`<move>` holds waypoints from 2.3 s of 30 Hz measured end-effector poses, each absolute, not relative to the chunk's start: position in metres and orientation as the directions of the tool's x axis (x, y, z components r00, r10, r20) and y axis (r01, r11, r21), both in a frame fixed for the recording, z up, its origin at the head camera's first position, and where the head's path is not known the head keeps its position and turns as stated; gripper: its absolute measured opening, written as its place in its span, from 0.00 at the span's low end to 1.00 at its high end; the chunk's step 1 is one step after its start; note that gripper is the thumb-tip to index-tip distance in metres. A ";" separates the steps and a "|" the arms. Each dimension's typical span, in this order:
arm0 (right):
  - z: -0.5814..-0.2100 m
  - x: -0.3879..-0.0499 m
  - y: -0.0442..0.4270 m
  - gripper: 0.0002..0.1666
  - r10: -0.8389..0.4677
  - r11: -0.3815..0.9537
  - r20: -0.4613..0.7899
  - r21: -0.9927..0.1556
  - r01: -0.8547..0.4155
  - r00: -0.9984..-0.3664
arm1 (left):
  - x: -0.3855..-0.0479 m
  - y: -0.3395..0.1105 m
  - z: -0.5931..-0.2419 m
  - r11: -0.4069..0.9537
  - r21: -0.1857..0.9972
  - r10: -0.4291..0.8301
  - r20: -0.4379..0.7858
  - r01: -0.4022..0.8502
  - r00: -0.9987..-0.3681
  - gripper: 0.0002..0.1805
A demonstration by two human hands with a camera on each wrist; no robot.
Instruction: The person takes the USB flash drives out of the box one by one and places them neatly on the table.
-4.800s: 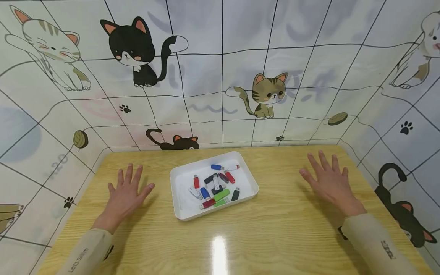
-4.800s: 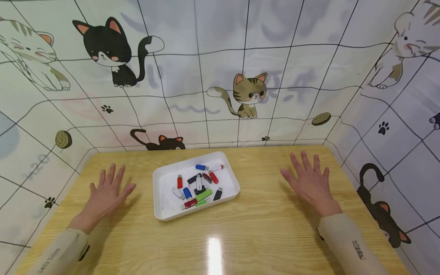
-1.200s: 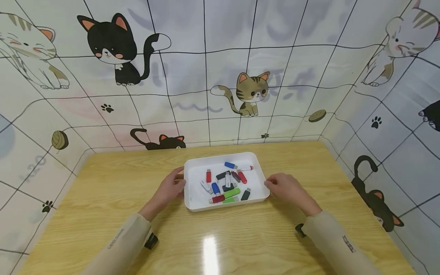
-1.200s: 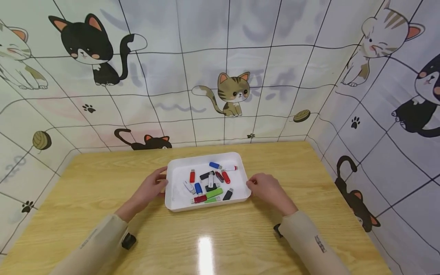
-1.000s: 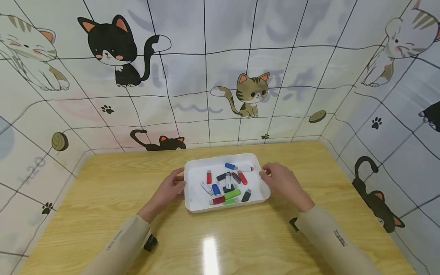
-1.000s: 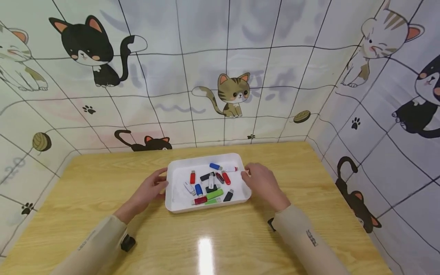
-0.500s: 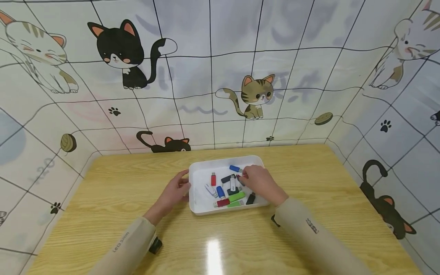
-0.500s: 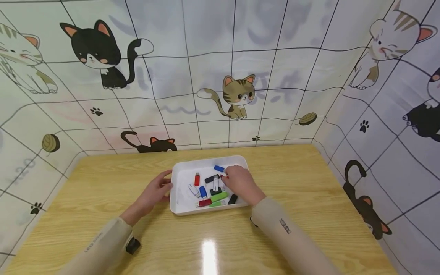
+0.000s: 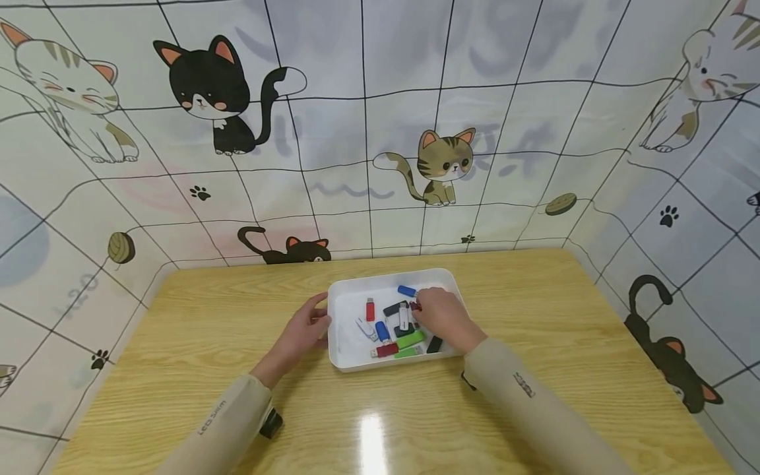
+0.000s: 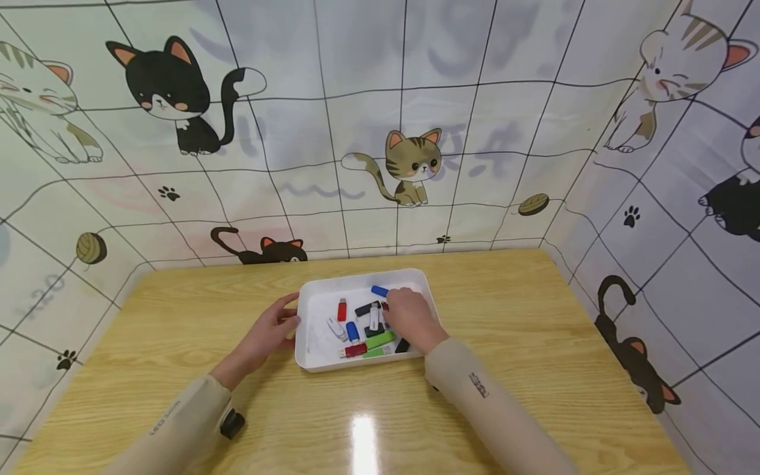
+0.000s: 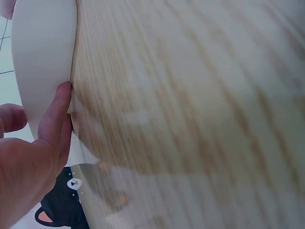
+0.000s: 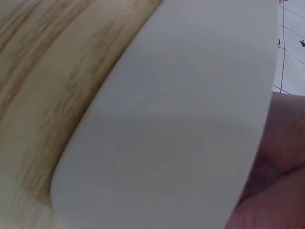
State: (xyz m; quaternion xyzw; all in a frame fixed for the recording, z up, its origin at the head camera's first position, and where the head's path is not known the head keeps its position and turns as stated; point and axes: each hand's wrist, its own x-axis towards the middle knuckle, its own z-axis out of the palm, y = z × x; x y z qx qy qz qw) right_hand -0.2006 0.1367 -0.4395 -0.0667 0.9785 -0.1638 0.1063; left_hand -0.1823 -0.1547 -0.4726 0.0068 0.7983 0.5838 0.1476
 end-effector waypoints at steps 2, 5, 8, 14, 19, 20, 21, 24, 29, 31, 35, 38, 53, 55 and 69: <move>-0.441 -0.201 0.136 0.10 -0.163 0.939 -0.186 -0.330 -0.095 -0.969 | -0.183 -0.155 -0.473 0.314 0.936 0.187 -0.228 -0.162 -0.956 0.34; -0.442 -0.200 0.135 0.09 -0.161 0.941 -0.174 -0.325 -0.098 -0.971 | -0.183 -0.155 -0.472 0.303 0.938 0.191 -0.231 -0.166 -0.954 0.34; -0.444 -0.200 0.135 0.08 -0.167 0.941 -0.159 -0.319 -0.110 -0.973 | -0.183 -0.155 -0.472 0.294 0.941 0.197 -0.233 -0.169 -0.952 0.34; -0.445 -0.199 0.135 0.07 -0.174 0.937 -0.142 -0.329 -0.120 -0.974 | -0.184 -0.156 -0.472 0.292 0.939 0.189 -0.243 -0.182 -0.951 0.34; -0.446 -0.197 0.138 0.08 -0.180 0.931 -0.122 -0.340 -0.130 -0.976 | -0.184 -0.155 -0.470 0.302 0.936 0.187 -0.245 -0.182 -0.951 0.34; -0.446 -0.196 0.139 0.08 -0.178 0.930 -0.120 -0.345 -0.127 -0.977 | -0.183 -0.155 -0.470 0.301 0.936 0.188 -0.246 -0.182 -0.951 0.34; -0.446 -0.196 0.139 0.09 -0.178 0.929 -0.117 -0.348 -0.127 -0.977 | -0.183 -0.155 -0.470 0.301 0.936 0.189 -0.245 -0.181 -0.951 0.34; -0.444 -0.195 0.142 0.10 -0.172 0.922 -0.111 -0.367 -0.120 -0.979 | -0.183 -0.154 -0.469 0.298 0.936 0.189 -0.248 -0.186 -0.950 0.34; -0.440 -0.193 0.149 0.06 -0.146 0.909 -0.124 -0.408 -0.084 -0.981 | -0.184 -0.153 -0.468 0.296 0.935 0.182 -0.256 -0.195 -0.949 0.34; -0.437 -0.191 0.153 0.06 -0.138 0.901 -0.126 -0.428 -0.072 -0.982 | -0.184 -0.154 -0.468 0.295 0.935 0.184 -0.259 -0.198 -0.948 0.34; -0.433 -0.186 0.164 0.08 -0.127 0.879 -0.107 -0.472 -0.062 -0.986 | -0.183 -0.154 -0.466 0.287 0.936 0.192 -0.263 -0.202 -0.946 0.34; -0.431 -0.181 0.173 0.09 -0.125 0.869 -0.072 -0.490 -0.074 -0.990 | -0.183 -0.154 -0.465 0.279 0.939 0.198 -0.263 -0.203 -0.944 0.34; -0.413 -0.164 0.204 0.14 -0.061 0.817 -0.016 -0.575 -0.041 -0.998 | -0.184 -0.156 -0.470 0.269 0.936 0.179 -0.278 -0.225 -0.944 0.34; -0.412 -0.163 0.210 0.15 -0.041 0.806 -0.017 -0.591 -0.023 -0.999 | -0.184 -0.156 -0.470 0.263 0.938 0.180 -0.278 -0.226 -0.943 0.34; -0.420 -0.170 0.263 0.22 0.077 0.719 -0.061 -0.688 0.098 -0.995 | -0.186 -0.150 -0.461 0.310 0.918 0.153 -0.303 -0.246 -0.941 0.35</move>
